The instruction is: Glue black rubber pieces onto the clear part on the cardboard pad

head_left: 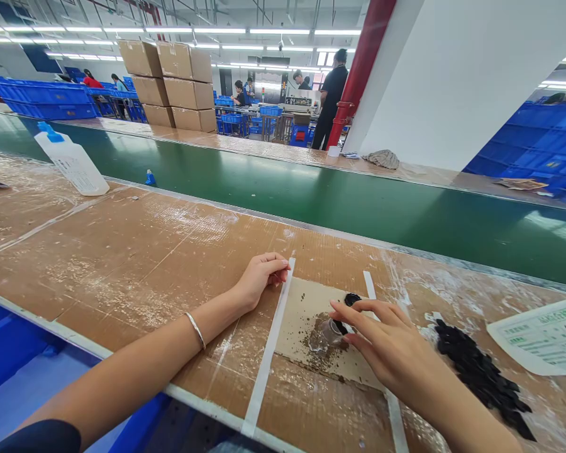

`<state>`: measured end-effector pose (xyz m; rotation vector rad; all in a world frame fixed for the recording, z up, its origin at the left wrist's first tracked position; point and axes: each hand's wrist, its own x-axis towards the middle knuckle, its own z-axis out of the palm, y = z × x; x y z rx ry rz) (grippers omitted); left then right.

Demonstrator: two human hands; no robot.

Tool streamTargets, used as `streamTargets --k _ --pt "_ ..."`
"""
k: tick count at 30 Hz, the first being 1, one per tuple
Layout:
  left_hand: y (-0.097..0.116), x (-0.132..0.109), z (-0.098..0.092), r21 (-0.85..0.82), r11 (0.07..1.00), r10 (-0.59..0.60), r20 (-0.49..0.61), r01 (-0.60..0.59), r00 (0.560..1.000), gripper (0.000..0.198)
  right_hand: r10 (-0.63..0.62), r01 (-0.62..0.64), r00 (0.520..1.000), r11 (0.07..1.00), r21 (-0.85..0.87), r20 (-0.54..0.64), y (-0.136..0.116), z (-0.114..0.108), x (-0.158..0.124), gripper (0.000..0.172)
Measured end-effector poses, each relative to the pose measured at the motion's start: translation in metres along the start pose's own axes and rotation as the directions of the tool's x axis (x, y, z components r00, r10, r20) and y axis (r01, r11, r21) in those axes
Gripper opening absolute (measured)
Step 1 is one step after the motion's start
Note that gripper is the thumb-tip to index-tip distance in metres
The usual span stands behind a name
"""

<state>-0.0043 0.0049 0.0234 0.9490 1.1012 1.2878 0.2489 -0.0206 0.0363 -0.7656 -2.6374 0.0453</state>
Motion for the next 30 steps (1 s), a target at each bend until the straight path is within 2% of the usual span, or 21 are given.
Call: streamTargets --k 4,11,16,19,22,26,30 --pt "0.0 -0.001 0.0 0.0 1.0 0.003 0.003 -0.003 1.0 0.016 -0.025 0.025 1.0 0.998 -0.062 0.007 -0.002 -0.001 0.001 0.037" --pt "0.001 -0.001 0.001 0.0 1.0 0.0 0.006 0.0 1.0 0.015 -0.013 0.013 1.0 0.999 -0.037 0.017 -0.003 0.001 0.0 0.035" --pt "0.001 -0.001 0.001 0.002 1.0 0.001 0.004 -0.001 1.0 0.014 0.025 -0.024 1.0 0.995 0.093 -0.002 -0.001 0.0 -0.002 0.037" --pt "0.0 -0.001 0.001 0.001 1.0 0.004 0.004 -0.004 1.0 0.015 0.125 -0.122 0.992 0.969 0.215 -0.002 -0.002 -0.005 -0.001 0.035" --pt "0.0 -0.001 0.001 -0.001 1.0 0.009 0.005 -0.009 1.0 0.015 0.265 -0.247 0.964 0.885 0.395 0.01 -0.004 -0.011 0.0 0.038" --pt "0.0 -0.001 0.001 -0.002 1.0 0.01 0.007 -0.01 1.0 0.014 0.436 -0.391 0.896 0.68 0.62 0.087 -0.003 -0.015 -0.002 0.04" --pt "0.0 -0.001 0.002 -0.005 1.0 0.005 0.008 -0.005 1.0 0.014 0.505 -0.423 0.856 0.566 0.708 0.108 0.0 -0.015 -0.004 0.046"
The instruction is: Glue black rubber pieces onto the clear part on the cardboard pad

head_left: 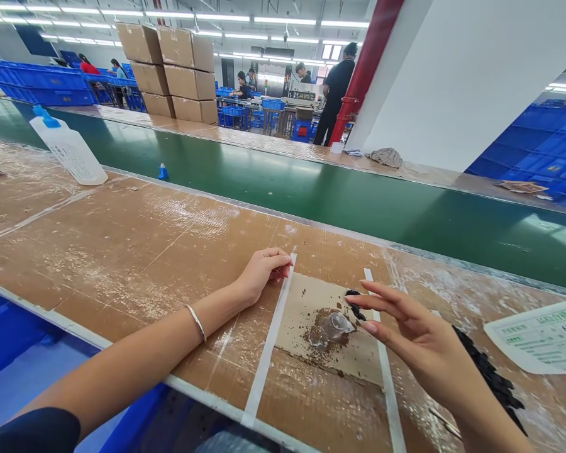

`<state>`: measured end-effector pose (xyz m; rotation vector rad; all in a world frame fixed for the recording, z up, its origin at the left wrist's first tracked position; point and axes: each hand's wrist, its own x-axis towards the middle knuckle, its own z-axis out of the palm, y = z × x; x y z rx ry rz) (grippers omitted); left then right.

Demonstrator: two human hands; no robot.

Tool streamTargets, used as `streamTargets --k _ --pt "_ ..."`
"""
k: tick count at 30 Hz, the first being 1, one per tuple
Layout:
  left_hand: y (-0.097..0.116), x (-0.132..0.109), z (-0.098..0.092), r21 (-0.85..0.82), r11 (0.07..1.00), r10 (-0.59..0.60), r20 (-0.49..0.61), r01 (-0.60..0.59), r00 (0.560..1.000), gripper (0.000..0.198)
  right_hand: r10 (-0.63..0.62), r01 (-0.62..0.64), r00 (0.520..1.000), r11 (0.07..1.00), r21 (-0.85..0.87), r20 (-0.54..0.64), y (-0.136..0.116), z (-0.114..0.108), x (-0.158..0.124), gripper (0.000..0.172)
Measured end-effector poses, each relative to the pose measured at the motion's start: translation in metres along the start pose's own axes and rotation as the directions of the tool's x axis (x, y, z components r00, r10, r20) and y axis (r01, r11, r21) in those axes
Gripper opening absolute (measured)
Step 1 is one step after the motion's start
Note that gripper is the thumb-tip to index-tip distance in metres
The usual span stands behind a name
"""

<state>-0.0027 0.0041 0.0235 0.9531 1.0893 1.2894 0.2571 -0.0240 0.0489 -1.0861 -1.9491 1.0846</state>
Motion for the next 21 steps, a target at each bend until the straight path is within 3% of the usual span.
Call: streamTargets --k 11,21 --pt "-0.0016 0.0003 -0.001 0.0 1.0 -0.005 0.009 0.005 1.0 0.015 0.038 -0.036 0.998 0.999 0.037 -0.058 -0.0028 -0.0009 -0.0038 0.048" --pt "-0.0019 0.0011 -0.0015 0.011 1.0 0.001 0.009 -0.001 1.0 0.015 0.053 -0.025 0.995 0.957 0.288 -0.089 0.0046 -0.0037 0.0018 0.046"
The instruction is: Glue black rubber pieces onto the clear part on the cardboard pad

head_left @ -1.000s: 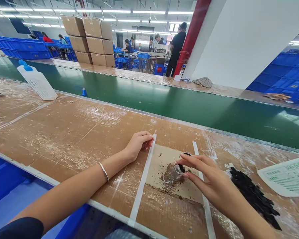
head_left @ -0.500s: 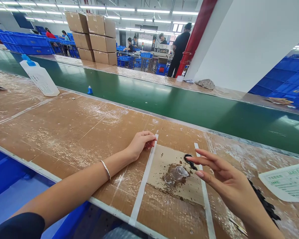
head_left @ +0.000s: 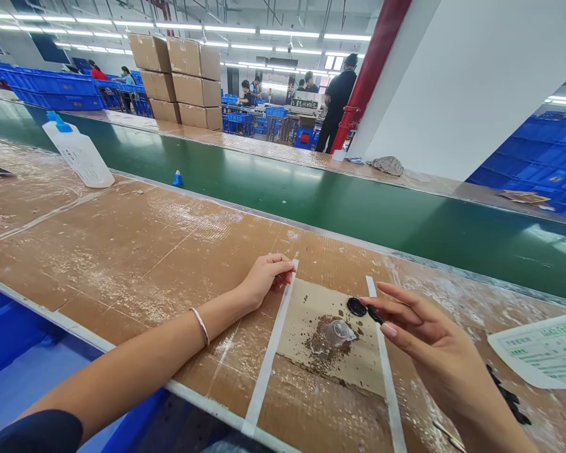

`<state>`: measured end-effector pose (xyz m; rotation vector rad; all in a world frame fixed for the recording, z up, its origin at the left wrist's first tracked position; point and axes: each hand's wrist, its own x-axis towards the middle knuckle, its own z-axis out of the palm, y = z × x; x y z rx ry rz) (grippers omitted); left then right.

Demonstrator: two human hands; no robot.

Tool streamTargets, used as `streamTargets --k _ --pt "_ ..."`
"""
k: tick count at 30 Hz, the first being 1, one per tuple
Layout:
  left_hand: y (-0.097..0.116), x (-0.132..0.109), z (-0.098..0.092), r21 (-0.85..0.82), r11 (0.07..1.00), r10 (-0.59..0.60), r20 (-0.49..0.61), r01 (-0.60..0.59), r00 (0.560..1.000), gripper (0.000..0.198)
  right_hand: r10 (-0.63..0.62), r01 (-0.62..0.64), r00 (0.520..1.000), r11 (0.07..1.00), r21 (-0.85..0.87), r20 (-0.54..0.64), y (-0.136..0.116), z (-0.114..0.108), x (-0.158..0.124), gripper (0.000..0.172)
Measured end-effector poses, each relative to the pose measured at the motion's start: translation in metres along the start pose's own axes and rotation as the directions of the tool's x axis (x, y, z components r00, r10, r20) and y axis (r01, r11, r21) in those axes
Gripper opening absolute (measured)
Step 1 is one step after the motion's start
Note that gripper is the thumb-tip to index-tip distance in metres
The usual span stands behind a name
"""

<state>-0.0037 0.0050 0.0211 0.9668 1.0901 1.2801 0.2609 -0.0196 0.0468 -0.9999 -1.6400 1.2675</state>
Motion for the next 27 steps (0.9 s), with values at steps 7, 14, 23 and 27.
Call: streamTargets --k 7,14,23,27 --pt "0.0 0.0 0.0 0.007 1.0 0.0 -0.003 0.0 1.0 0.015 -0.081 0.081 0.997 0.978 -0.191 0.008 -0.003 0.003 -0.004 0.044" --pt "0.0 0.0 0.0 0.013 1.0 0.0 -0.007 0.0 1.0 0.016 -0.251 0.374 0.926 0.722 -0.582 0.283 0.003 0.012 0.001 0.042" --pt "0.002 -0.001 0.0 0.015 1.0 -0.003 -0.007 0.003 1.0 0.017 -0.217 0.412 0.906 0.645 -0.644 0.362 0.004 0.005 0.003 0.046" --pt "0.001 -0.001 0.001 0.017 1.0 0.004 -0.004 -0.004 1.0 0.017 -0.203 0.416 0.904 0.622 -0.664 0.376 0.007 0.004 0.003 0.046"
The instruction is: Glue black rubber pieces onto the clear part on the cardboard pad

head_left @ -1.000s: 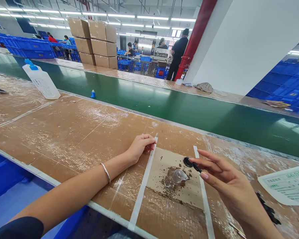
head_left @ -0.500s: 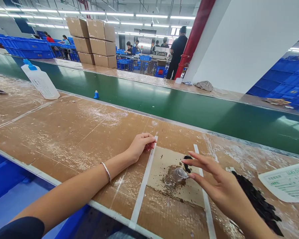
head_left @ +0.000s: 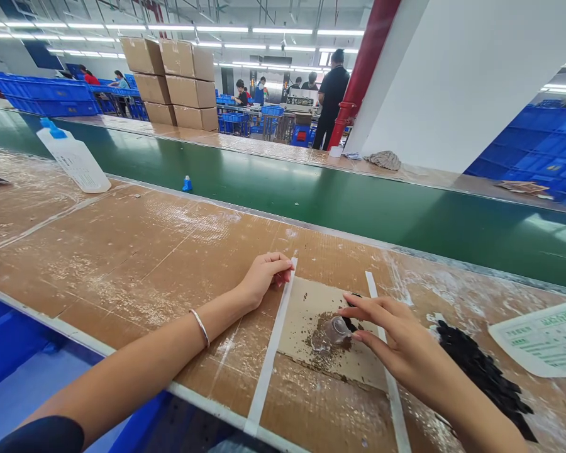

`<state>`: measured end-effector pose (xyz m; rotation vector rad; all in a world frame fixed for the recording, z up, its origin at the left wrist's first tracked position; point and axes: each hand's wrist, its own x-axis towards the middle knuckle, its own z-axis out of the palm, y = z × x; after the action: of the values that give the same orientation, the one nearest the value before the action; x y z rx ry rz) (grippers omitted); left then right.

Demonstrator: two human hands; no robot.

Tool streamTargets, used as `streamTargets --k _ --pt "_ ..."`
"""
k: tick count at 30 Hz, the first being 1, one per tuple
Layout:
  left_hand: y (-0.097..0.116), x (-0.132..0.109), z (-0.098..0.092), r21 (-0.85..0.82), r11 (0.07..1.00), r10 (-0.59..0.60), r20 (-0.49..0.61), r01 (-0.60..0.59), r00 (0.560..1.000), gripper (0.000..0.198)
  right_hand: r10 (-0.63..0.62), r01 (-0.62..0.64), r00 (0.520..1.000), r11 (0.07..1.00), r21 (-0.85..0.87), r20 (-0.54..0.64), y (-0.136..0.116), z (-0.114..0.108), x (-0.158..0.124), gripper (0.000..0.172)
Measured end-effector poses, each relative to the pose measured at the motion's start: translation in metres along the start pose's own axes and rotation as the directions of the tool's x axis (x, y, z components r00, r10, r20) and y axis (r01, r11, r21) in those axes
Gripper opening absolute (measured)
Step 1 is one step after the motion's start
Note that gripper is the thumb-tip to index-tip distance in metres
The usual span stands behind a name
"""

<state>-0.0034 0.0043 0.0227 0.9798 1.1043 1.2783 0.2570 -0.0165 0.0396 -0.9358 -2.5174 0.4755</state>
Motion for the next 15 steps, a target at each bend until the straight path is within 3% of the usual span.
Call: streamTargets --k 6,11,15 --pt "0.0005 0.0013 -0.0011 0.022 1.0 0.0 -0.001 0.0 1.0 0.018 0.004 -0.004 1.0 1.0 0.022 0.017 0.0049 0.0032 0.0012 0.046" --pt "-0.001 -0.0003 -0.0002 0.08 0.997 0.013 -0.007 -0.012 1.0 0.019 0.053 -0.049 0.998 0.994 0.095 -0.037 -0.0001 -0.0025 0.0009 0.042" --pt "-0.0028 0.0018 -0.0046 0.211 0.976 0.081 -0.09 -0.06 0.993 0.019 0.09 -0.08 0.994 0.985 0.152 -0.059 -0.0007 -0.0039 -0.0002 0.041"
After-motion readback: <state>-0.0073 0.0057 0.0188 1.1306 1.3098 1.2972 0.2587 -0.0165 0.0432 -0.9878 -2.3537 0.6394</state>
